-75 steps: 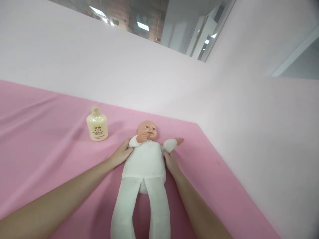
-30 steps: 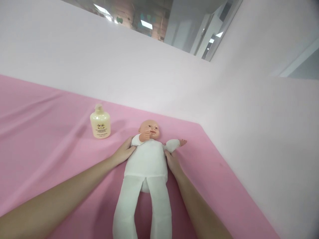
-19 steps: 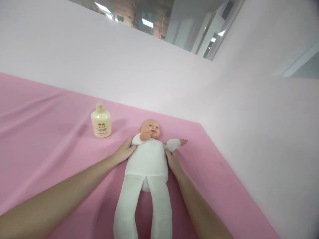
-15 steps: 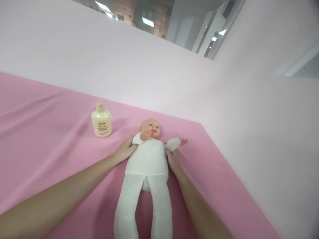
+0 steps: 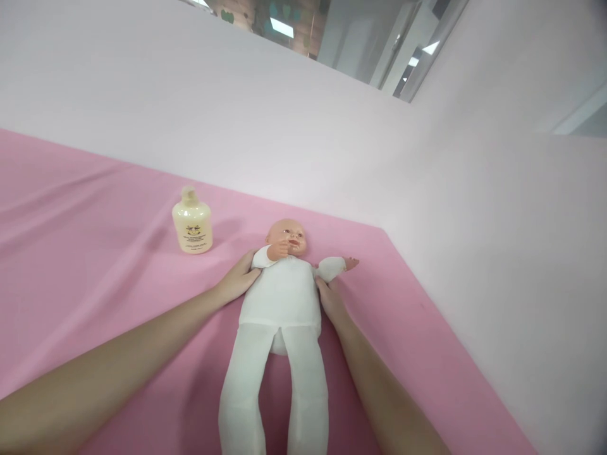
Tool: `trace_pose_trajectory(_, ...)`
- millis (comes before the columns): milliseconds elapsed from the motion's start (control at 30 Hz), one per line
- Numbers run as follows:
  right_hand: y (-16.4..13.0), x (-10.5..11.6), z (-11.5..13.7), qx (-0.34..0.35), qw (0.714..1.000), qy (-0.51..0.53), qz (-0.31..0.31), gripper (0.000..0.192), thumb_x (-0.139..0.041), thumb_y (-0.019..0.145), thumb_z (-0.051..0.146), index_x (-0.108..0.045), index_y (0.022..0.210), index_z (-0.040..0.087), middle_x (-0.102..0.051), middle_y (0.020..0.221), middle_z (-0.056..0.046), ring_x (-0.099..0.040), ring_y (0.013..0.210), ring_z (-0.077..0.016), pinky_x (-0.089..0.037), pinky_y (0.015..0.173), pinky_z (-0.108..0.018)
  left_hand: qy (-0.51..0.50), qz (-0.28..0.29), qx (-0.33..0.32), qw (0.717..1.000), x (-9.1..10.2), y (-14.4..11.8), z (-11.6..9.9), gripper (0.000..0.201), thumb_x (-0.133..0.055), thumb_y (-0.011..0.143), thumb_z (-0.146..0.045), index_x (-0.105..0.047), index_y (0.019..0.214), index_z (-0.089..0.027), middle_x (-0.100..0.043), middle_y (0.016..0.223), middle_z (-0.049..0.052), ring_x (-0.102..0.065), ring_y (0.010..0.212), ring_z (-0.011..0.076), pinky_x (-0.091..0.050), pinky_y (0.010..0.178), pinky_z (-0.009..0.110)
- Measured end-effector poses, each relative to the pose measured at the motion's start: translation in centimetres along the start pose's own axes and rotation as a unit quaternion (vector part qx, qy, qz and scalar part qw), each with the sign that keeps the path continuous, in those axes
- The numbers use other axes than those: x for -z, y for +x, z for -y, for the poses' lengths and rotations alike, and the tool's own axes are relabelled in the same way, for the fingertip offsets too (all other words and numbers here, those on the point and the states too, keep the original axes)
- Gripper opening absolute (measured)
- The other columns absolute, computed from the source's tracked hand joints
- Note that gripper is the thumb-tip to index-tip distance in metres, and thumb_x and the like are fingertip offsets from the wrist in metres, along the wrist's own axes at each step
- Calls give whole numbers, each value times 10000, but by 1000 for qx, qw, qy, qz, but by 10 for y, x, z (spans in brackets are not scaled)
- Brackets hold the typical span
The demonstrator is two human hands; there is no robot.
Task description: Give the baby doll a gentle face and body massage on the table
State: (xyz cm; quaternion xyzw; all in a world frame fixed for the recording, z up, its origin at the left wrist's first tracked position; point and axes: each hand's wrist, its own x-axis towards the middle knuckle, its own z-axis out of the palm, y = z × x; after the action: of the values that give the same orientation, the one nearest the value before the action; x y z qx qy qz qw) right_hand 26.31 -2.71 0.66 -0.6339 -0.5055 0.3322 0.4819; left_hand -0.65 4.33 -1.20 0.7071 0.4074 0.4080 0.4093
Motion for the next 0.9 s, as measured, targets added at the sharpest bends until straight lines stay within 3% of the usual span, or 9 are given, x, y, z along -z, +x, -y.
trace_pose_trajectory(133,0,0,3,-32,999,2,21,376,-564,899,436,-723,1162,219,-759,1222,-82,-653,1252,-284,-488,1083,-424,0,1,-6,1000,0,0,3,555,-514,896,-321,-482,1435,-191,-590,1460,120,-523,1388,309,-400,1177,519)
trace_pose_trajectory(433,0,0,0,-12,1000,11,25,381,-556,908,445,-722,1148,201,-755,1217,-104,-650,1248,-290,-468,1106,-422,2,-1,-13,1000,1,1,5,561,-511,902,-318,-480,1449,-201,-578,1483,112,-527,1386,310,-415,1166,518)
trace_pose_trajectory(900,4,0,-4,-22,999,24,27,287,-582,893,404,-712,1104,258,-756,1180,-38,-642,1279,-269,-454,1137,-440,-5,4,-4,1000,0,0,2,558,-512,903,-321,-474,1447,-203,-579,1477,121,-525,1387,320,-407,1172,536)
